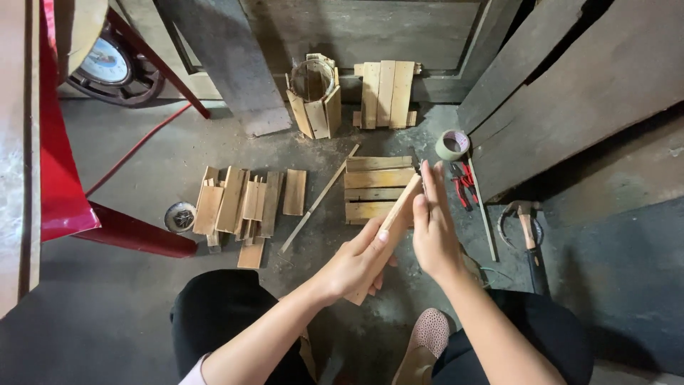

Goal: Sanding the edges and surfaces of small wooden blocks using sandpaper in a workshop setting.

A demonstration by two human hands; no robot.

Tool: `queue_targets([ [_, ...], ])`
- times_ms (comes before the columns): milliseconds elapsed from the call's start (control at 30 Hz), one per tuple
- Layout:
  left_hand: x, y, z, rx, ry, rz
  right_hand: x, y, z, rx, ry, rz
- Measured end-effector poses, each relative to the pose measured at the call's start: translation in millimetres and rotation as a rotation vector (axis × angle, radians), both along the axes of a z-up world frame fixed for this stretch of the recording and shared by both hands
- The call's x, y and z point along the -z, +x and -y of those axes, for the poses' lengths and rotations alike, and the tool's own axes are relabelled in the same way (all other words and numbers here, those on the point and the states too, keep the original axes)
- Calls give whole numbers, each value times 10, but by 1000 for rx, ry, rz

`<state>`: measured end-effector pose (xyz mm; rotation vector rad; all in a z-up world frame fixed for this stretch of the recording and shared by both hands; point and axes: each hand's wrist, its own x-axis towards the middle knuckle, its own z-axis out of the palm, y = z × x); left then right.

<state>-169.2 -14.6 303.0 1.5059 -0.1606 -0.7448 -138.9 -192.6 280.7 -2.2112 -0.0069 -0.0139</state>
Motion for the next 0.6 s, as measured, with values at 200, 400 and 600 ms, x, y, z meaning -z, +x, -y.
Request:
queue_targets([
  [200,-49,-39,12,35,3,9,11,25,35,47,-29,-15],
  [400,-80,-56,14,26,33,4,25,30,61,22,-2,13],
  [600,-71,-38,7,9,16,-11,15,-38,19,-19,-12,19],
])
